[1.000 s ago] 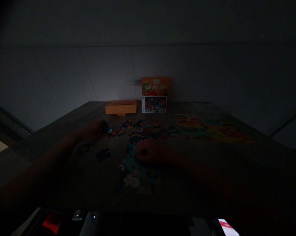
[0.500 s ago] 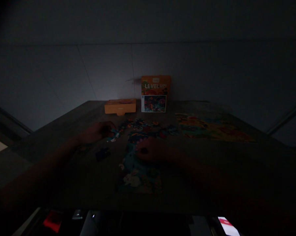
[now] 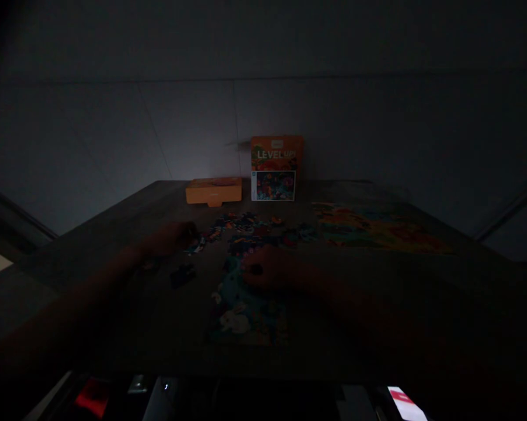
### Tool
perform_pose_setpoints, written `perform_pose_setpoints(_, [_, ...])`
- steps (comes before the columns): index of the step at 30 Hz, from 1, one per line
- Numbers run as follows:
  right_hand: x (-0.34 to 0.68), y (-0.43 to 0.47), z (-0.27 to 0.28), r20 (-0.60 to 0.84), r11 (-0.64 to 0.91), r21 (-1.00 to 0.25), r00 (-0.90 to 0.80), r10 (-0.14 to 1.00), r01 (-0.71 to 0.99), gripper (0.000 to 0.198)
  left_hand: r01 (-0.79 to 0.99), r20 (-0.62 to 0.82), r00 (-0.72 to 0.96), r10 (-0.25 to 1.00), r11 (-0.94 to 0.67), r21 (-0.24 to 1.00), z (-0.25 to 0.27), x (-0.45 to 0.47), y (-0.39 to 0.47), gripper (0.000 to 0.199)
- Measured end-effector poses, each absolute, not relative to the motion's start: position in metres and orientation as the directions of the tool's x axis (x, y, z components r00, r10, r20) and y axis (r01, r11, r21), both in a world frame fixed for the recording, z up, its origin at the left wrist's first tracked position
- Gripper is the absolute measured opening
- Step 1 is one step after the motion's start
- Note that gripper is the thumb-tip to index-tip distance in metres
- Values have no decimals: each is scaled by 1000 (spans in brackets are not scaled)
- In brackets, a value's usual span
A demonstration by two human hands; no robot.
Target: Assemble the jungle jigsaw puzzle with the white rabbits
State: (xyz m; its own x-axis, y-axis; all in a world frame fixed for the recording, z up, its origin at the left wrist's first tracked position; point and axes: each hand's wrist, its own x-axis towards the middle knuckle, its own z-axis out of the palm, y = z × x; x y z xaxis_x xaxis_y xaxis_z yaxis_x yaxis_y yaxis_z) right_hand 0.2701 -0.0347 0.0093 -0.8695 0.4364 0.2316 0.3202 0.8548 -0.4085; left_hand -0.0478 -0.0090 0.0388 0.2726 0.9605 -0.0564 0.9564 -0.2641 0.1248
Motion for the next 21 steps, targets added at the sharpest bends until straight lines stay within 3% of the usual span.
perform_pose_setpoints(14, [270,-33,8,242,856,-406,-866,437,319,26,995,55,98,994,-99,9,35,-66,2,34])
perform_pose_setpoints(17, [270,-33,8,247,859,-402,-866,436,318,27,990,112,143,983,-140,-33,31,-63,2,37])
perform_pose_setpoints(21, [270,-33,9,241,859,-395,-865,440,326,26,954,158,296,942,-300,1,25,-47,1,55])
